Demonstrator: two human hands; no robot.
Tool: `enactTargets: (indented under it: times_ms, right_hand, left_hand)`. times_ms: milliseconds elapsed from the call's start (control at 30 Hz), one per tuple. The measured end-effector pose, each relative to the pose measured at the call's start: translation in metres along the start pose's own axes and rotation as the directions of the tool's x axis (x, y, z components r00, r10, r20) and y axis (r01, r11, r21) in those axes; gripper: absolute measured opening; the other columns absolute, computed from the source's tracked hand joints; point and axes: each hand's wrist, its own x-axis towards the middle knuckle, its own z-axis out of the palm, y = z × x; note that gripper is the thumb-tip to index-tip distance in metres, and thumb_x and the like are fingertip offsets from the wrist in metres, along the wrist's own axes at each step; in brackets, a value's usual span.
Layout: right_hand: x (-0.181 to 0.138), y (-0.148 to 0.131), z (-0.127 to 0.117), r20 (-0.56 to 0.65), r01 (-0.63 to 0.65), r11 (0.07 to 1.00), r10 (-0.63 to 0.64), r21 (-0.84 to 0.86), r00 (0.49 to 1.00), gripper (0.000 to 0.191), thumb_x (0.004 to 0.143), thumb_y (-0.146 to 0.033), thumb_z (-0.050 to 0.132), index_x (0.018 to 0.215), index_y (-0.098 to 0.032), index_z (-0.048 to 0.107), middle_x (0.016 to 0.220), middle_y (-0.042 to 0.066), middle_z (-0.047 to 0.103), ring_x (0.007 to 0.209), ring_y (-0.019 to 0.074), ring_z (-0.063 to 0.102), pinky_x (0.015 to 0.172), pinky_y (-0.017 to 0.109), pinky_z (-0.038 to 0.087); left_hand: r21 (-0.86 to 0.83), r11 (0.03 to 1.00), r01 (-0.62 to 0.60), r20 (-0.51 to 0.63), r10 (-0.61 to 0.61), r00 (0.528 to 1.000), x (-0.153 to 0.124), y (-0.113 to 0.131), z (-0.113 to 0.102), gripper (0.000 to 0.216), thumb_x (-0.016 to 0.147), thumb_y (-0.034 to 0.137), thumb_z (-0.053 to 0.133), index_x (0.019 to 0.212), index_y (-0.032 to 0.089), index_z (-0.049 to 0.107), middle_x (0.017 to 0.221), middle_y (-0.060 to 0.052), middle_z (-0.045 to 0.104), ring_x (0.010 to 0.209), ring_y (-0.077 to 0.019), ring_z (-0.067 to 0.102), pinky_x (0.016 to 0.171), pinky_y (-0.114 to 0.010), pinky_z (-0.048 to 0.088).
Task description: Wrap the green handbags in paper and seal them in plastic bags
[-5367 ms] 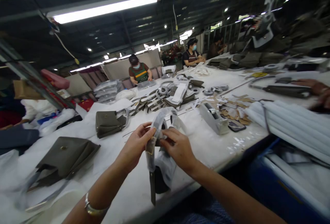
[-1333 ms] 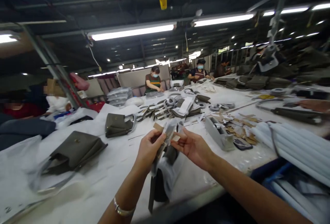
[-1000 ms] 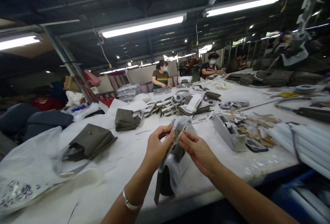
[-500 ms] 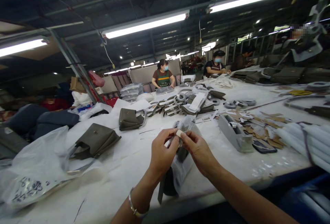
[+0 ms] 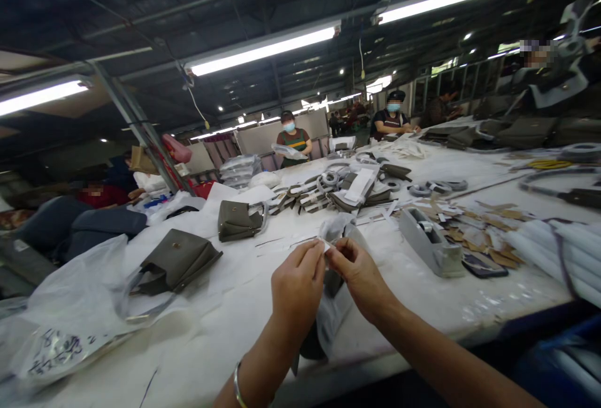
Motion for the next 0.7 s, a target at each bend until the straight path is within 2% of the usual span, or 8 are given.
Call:
enactTargets:
  times_ms: [167, 300, 400, 467, 500, 567, 633, 700]
  right_hand:
    - [-0.003, 0.002, -0.002, 0.034, 0.022, 0.999, -0.024, 0.032, 0.999, 0.038, 0.07, -0.044, 0.083, 0.08, -0.018, 0.058, 0.075, -0.003, 0.055, 0.073, 0.0103, 0.053, 0.071, 0.023, 0.046]
    - [-0.005, 0.004, -0.003, 0.076, 0.01, 0.998, -0.014, 0.063, 0.997, 0.035, 0.073, -0.044, 0.082, 0.085, -0.017, 0.062, 0.08, -0.001, 0.061, 0.078, 0.0121, 0.056, 0.077, 0.025, 0.048]
    - [-0.006, 0.002, -0.006, 0.08, -0.012, 0.997, 0.005, 0.078, 0.997, 0.034, 0.072, -0.043, 0.083, 0.083, -0.017, 0.063, 0.082, 0.0, 0.061, 0.08, 0.013, 0.056, 0.079, 0.026, 0.049]
    - [-0.005, -0.002, -0.009, 0.096, -0.021, 0.998, 0.016, 0.056, 0.995, 0.032, 0.074, -0.043, 0.081, 0.081, -0.017, 0.064, 0.082, 0.0, 0.06, 0.081, 0.0137, 0.056, 0.081, 0.027, 0.049]
    - [-0.004, -0.004, -0.01, 0.114, -0.023, 0.999, 0.02, 0.028, 0.993, 0.031, 0.075, -0.043, 0.08, 0.081, -0.017, 0.064, 0.082, 0.0, 0.06, 0.081, 0.0138, 0.056, 0.081, 0.028, 0.049]
    - [-0.003, -0.01, -0.012, 0.143, -0.001, 0.999, 0.009, -0.052, 0.99, 0.03, 0.077, -0.045, 0.077, 0.08, -0.017, 0.064, 0.079, 0.0, 0.059, 0.078, 0.0131, 0.054, 0.077, 0.026, 0.047]
    - [-0.004, -0.016, -0.011, 0.135, 0.031, 0.992, -0.014, -0.126, 0.991, 0.032, 0.076, -0.046, 0.077, 0.077, -0.018, 0.063, 0.075, -0.001, 0.057, 0.073, 0.0122, 0.051, 0.07, 0.024, 0.044]
    - [-0.005, -0.02, -0.009, 0.123, 0.045, 0.985, -0.025, -0.165, 0.992, 0.035, 0.072, -0.048, 0.079, 0.075, -0.018, 0.061, 0.072, -0.002, 0.057, 0.07, 0.0119, 0.05, 0.066, 0.024, 0.042]
  left_hand:
    - [0.176, 0.982, -0.066, 0.014, 0.065, 0.998, -0.01, 0.01, 0.003, 0.03, 0.094, 0.014, 0.052, 0.119, 0.011, 0.067, 0.119, -0.014, 0.07, 0.105, -0.0235, 0.069, 0.091, -0.033, 0.058]
    - [0.214, 0.973, -0.09, 0.04, 0.083, 0.996, -0.013, 0.012, 0.001, 0.034, 0.094, 0.014, 0.05, 0.125, 0.01, 0.064, 0.126, -0.015, 0.066, 0.11, -0.0252, 0.067, 0.092, -0.035, 0.057]
    - [0.046, 0.999, -0.002, 0.071, -0.002, 0.997, -0.01, 0.007, -0.006, 0.033, 0.095, 0.018, 0.052, 0.125, 0.015, 0.064, 0.128, -0.012, 0.065, 0.114, -0.0228, 0.064, 0.098, -0.034, 0.054]
    - [-0.161, 0.974, 0.161, 0.135, -0.14, 0.981, -0.004, 0.0, -0.01, 0.029, 0.095, 0.024, 0.055, 0.121, 0.019, 0.067, 0.125, -0.009, 0.066, 0.115, -0.0213, 0.063, 0.102, -0.034, 0.051]
    - [-0.269, 0.925, 0.269, 0.188, -0.223, 0.956, -0.001, -0.004, -0.012, 0.029, 0.094, 0.028, 0.057, 0.12, 0.02, 0.067, 0.123, -0.008, 0.067, 0.113, -0.0213, 0.063, 0.101, -0.034, 0.051]
    - [-0.436, 0.758, 0.485, 0.349, -0.354, 0.868, 0.006, -0.011, -0.014, 0.031, 0.091, 0.035, 0.061, 0.117, 0.02, 0.067, 0.116, -0.008, 0.07, 0.107, -0.0223, 0.066, 0.096, -0.035, 0.053]
    - [-0.512, 0.576, 0.637, 0.505, -0.398, 0.766, 0.011, -0.015, -0.012, 0.034, 0.088, 0.04, 0.064, 0.114, 0.018, 0.067, 0.108, -0.008, 0.071, 0.099, -0.0226, 0.067, 0.086, -0.032, 0.055]
    - [-0.53, 0.445, 0.722, 0.6, -0.405, 0.69, 0.014, -0.016, -0.008, 0.035, 0.086, 0.043, 0.066, 0.11, 0.017, 0.068, 0.101, -0.007, 0.072, 0.091, -0.0206, 0.068, 0.075, -0.027, 0.054]
